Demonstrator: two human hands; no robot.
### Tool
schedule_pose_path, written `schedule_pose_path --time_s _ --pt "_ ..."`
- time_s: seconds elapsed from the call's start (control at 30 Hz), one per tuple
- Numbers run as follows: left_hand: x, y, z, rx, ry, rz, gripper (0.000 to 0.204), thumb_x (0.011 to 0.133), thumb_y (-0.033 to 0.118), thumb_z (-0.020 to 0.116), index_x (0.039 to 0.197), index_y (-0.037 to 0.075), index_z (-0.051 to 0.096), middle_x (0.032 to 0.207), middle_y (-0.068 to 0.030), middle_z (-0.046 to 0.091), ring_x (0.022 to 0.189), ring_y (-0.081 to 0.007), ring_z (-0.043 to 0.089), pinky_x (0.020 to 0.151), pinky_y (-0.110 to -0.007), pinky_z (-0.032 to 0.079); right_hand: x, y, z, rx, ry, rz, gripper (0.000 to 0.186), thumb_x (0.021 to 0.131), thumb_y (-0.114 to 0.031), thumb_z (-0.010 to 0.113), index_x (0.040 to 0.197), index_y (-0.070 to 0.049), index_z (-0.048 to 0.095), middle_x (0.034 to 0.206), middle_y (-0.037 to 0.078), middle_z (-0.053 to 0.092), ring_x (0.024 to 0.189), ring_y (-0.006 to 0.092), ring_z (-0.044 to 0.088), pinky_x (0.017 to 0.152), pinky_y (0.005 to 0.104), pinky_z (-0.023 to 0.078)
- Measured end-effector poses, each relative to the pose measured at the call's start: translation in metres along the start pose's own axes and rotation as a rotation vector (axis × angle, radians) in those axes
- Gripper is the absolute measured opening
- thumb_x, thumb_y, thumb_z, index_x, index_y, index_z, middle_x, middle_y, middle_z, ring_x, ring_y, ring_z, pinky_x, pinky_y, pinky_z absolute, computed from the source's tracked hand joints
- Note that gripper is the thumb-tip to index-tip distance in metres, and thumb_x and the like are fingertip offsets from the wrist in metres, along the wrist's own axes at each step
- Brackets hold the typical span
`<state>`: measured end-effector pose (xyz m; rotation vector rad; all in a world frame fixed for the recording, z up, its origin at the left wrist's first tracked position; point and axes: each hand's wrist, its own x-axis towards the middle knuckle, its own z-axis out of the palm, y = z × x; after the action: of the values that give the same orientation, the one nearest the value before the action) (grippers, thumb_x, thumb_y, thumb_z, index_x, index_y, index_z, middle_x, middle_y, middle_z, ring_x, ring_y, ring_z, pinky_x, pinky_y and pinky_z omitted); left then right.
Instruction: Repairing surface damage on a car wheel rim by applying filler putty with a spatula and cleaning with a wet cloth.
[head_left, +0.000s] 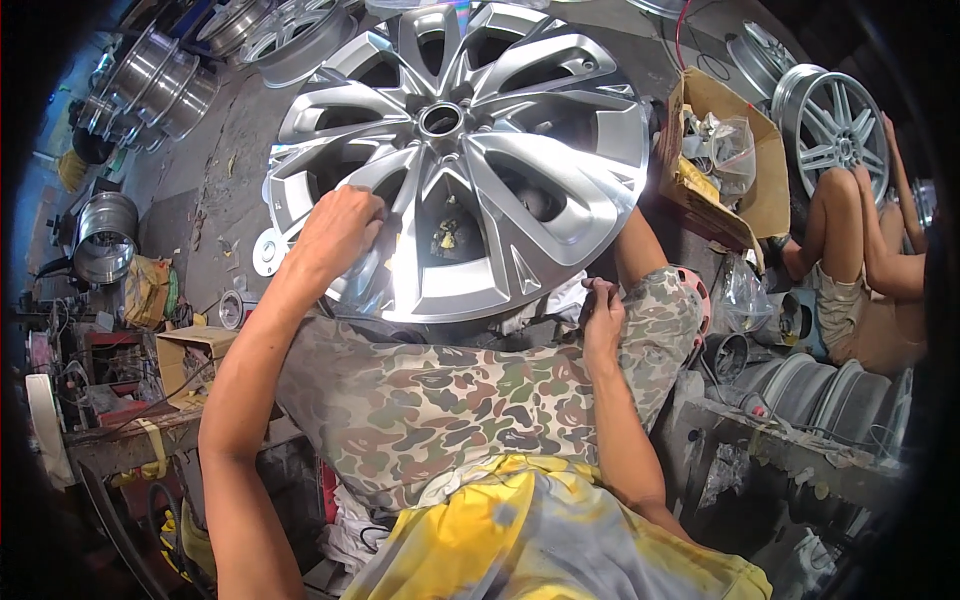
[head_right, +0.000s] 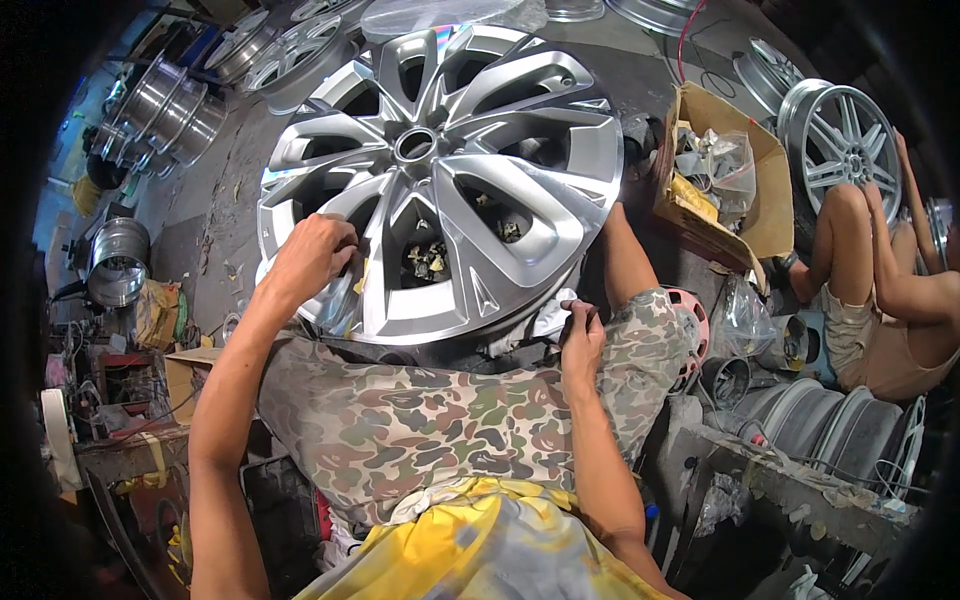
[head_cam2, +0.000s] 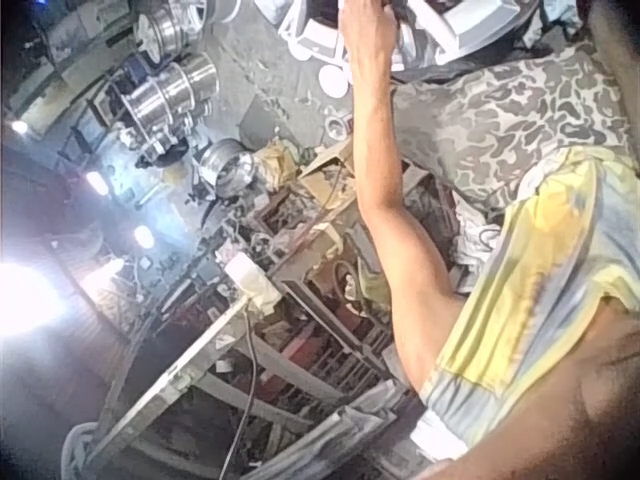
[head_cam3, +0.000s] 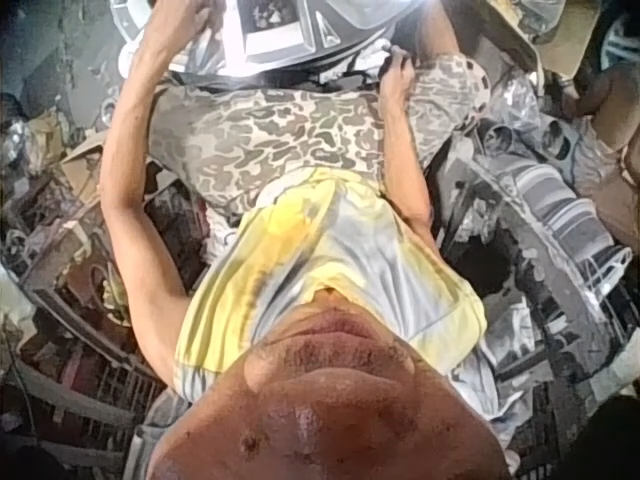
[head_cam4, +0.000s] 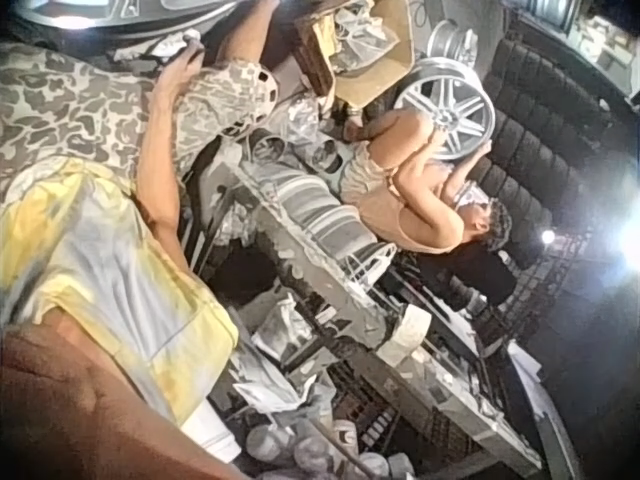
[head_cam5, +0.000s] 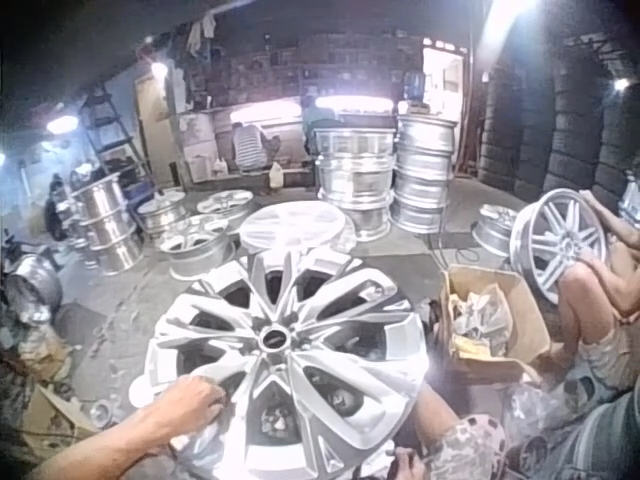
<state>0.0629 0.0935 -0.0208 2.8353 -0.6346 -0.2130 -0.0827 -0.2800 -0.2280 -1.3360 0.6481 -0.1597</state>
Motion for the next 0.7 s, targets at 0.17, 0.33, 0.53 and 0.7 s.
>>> schedule_pose_path --time_s 0.17,0.33,0.53,0.7 --pt "0.0 -0.015 0.015 0.213 0.0 0.072 0.015 0.088 0.006 0.075 0.098 -0.001 0.084 0.089 -0.0216 0.076 0.089 -0.0451 0.075 0.084 -0.051 0.06 0.009 0.011 0.002 0.019 0.042 -0.063 0.028 0.112 -0.035 0.074 0.095 -0.014 0.067 0.076 -0.012 0.047 0.065 0.0018 0.039 0.056 0.0243 0.029" --pt "0.005 -0.005 0.021 0.459 -0.087 -0.023 0.017 0.088 0.01 0.075 0.098 0.004 0.086 0.085 -0.021 0.078 0.085 -0.0431 0.077 0.08 -0.05 0.062 0.004 0.004 0.0 -0.054 -0.014 -0.017 0.038 0.111 -0.038 0.073 0.092 -0.006 0.065 0.084 -0.006 0.049 0.081 0.0083 0.04 0.074 0.0279 0.036" --pt "0.004 -0.008 -0.014 -0.007 -0.021 -0.085 0.018 0.095 0.011 0.074 0.105 0.001 0.084 0.095 -0.0241 0.08 0.09 -0.0449 0.077 0.085 -0.051 0.06 0.004 0.005 0.003 -0.048 -0.019 0.014 0.036 0.113 -0.037 0.071 0.093 -0.007 0.067 0.081 -0.008 0.049 0.075 0.0063 0.04 0.067 0.0278 0.034" --pt "0.024 -0.047 -0.073 -0.092 0.286 -0.292 0.043 0.109 0.037 0.072 0.107 -0.006 0.081 0.086 -0.0209 0.077 0.072 -0.0249 0.067 0.074 -0.04 0.055 0.005 -0.034 0.016 0.195 0.039 0.027 0.039 0.118 -0.045 0.058 0.09 -0.018 0.057 0.075 -0.01 0.046 0.066 0.0042 0.04 0.058 0.0252 0.031"
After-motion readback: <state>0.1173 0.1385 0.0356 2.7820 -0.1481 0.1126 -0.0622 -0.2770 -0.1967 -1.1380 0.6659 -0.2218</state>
